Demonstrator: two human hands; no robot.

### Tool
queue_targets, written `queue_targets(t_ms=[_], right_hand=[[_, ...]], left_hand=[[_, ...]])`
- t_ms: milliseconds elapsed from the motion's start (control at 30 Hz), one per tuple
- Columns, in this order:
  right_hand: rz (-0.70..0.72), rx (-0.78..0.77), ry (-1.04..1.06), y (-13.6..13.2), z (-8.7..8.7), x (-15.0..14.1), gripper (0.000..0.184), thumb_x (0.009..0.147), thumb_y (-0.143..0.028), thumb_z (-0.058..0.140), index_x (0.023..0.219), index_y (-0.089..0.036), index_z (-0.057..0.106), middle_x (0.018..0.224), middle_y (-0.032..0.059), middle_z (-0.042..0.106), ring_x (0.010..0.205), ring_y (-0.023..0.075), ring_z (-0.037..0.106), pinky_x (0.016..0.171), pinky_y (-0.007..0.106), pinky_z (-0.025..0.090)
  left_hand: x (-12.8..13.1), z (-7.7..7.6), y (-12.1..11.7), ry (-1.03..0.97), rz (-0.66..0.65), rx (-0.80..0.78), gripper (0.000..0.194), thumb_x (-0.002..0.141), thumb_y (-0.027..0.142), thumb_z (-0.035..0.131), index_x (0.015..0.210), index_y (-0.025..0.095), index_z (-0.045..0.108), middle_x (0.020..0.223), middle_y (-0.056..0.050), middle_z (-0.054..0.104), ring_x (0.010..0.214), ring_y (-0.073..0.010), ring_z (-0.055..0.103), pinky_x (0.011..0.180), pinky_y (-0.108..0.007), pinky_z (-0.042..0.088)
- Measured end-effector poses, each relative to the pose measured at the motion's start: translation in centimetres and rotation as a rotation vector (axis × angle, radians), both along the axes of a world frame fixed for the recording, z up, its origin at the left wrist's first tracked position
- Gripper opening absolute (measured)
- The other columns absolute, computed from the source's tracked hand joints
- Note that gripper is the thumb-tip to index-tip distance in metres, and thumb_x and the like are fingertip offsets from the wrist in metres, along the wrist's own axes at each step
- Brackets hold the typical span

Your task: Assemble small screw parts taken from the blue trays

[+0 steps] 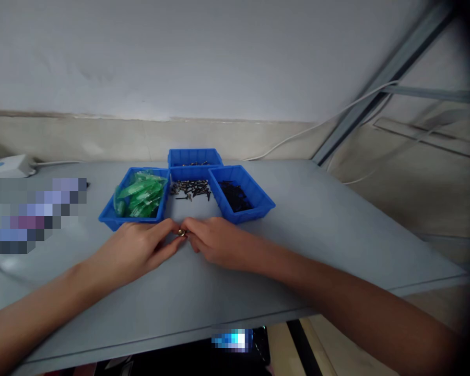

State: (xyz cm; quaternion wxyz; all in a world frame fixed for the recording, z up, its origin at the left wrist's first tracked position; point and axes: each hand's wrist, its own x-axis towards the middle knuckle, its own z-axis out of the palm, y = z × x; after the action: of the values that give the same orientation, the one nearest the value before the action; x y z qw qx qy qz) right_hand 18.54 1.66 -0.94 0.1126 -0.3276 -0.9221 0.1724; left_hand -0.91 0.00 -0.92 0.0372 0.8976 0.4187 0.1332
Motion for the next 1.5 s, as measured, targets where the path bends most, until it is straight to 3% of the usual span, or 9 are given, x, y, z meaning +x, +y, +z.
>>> queue_targets(t_ms=[733, 933, 1500], right_hand=[[-0.080, 0.055, 0.029, -0.15, 0.43, -0.15, 0.015, 0.087, -0.024, 0.040, 0.076, -0.017, 0.047, 0.064, -0.0016, 0.054, 0.056, 0.0092, 0.045, 0.053, 0.024, 0.023], [-0.056, 0.141, 0.031, -0.22, 0.35, -0.09, 0.017, 0.088, -0.025, 0.041, 0.075, -0.017, 0.048, 0.063, -0.0020, 0.053, 0.055, 0.0093, 0.043, 0.053, 0.025, 0.022], [-0.047, 0.178, 0.035, -0.30, 0.22, -0.03, 0.017, 0.087, -0.026, 0.040, 0.075, -0.017, 0.048, 0.062, -0.0029, 0.052, 0.054, 0.0091, 0.042, 0.052, 0.025, 0.022]], left_hand=[[0.08, -0.13, 0.18, 0.145, 0.083, -0.097, 0.023, 0.086, 0.036, 0.036, 0.086, 0.019, 0.051, 0.063, 0.000, 0.059, 0.055, -0.0159, 0.058, 0.049, -0.025, 0.035], [0.19, -0.17, 0.17, 0.174, 0.053, -0.077, 0.024, 0.087, 0.035, 0.035, 0.082, 0.019, 0.052, 0.063, 0.000, 0.059, 0.055, -0.0165, 0.058, 0.048, -0.025, 0.034], [0.37, 0.10, 0.06, 0.168, 0.003, -0.049, 0.025, 0.087, 0.034, 0.036, 0.078, 0.018, 0.054, 0.063, -0.001, 0.060, 0.054, -0.0147, 0.058, 0.048, -0.025, 0.034]])
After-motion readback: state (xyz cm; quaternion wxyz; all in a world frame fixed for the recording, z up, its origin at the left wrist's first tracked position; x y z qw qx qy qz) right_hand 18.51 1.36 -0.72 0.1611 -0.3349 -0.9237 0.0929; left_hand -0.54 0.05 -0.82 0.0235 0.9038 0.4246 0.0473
